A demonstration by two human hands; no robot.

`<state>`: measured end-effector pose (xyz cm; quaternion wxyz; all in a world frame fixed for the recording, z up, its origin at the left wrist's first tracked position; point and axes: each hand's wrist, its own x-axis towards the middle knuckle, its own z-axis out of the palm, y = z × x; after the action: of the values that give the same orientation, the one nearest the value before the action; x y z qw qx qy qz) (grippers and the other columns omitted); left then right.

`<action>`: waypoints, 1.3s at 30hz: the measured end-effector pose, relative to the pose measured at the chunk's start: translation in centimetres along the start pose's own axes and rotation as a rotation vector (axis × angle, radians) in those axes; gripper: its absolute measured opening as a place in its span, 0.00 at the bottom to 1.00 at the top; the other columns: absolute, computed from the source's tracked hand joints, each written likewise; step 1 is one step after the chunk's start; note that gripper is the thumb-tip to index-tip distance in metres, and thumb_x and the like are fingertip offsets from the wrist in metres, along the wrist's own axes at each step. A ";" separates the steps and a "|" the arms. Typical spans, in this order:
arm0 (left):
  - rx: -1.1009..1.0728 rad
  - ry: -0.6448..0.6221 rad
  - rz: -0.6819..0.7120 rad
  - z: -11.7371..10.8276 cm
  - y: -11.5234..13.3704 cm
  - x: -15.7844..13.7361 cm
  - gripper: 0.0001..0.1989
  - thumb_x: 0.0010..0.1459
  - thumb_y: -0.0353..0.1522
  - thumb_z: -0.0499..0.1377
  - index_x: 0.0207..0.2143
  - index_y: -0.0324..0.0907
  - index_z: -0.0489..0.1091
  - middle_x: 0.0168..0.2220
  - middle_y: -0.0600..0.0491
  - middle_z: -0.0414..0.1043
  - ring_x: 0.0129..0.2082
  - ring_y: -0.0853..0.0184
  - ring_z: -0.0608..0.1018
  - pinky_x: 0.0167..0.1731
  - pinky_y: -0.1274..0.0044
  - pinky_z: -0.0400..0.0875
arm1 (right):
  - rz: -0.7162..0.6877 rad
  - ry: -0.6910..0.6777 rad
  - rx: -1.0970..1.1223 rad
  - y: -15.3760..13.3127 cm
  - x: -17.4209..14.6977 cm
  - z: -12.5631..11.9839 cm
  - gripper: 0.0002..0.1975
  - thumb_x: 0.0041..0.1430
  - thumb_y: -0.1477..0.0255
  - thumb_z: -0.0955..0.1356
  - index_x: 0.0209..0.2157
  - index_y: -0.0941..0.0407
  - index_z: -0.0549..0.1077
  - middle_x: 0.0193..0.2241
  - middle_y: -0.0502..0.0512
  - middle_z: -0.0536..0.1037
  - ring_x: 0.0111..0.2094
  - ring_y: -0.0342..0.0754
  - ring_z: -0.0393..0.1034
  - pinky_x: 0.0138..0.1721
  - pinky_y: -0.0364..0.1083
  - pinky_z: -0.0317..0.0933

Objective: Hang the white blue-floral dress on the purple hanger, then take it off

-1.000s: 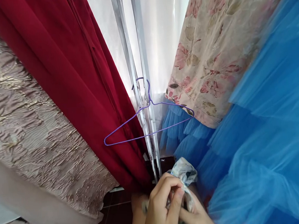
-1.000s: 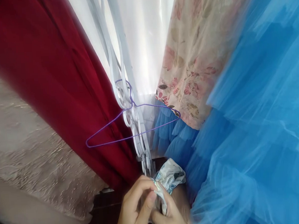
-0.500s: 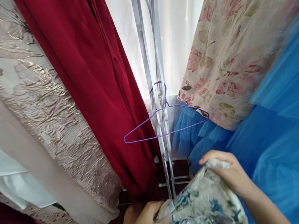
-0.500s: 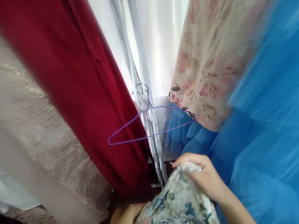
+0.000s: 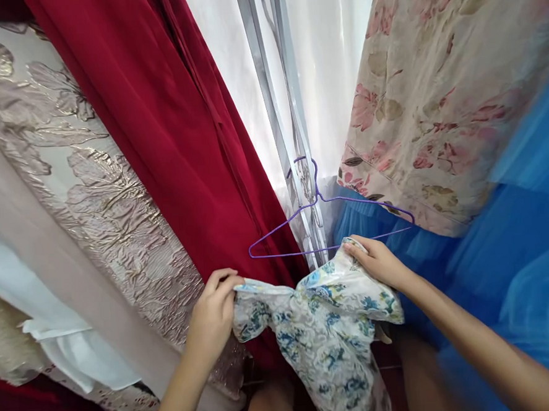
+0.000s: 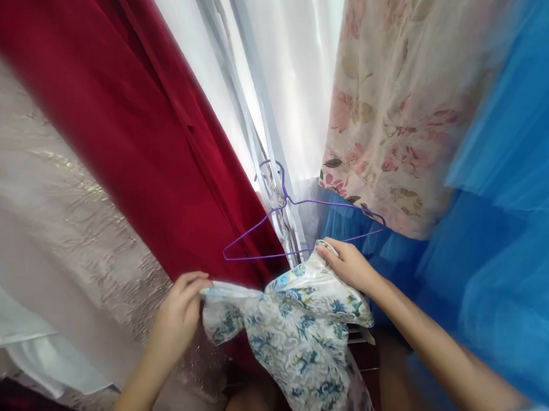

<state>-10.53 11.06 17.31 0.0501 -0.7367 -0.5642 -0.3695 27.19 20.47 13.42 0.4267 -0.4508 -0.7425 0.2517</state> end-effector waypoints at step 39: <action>-0.153 0.209 -0.112 3.3 8.6 7.5 0.17 0.61 0.41 0.59 0.24 0.40 0.73 0.21 0.58 0.67 0.23 0.72 0.68 0.25 0.80 0.60 | -0.169 0.421 -0.237 0.2 -3.8 -10.6 0.29 0.54 0.69 0.72 0.59 0.56 0.72 0.52 0.64 0.72 0.43 0.56 0.71 0.46 0.53 0.66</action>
<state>-0.71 15.52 22.34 0.0317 -0.6632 -0.5662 -0.4885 37.30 17.06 17.12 0.5358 -0.4764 -0.6966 0.0269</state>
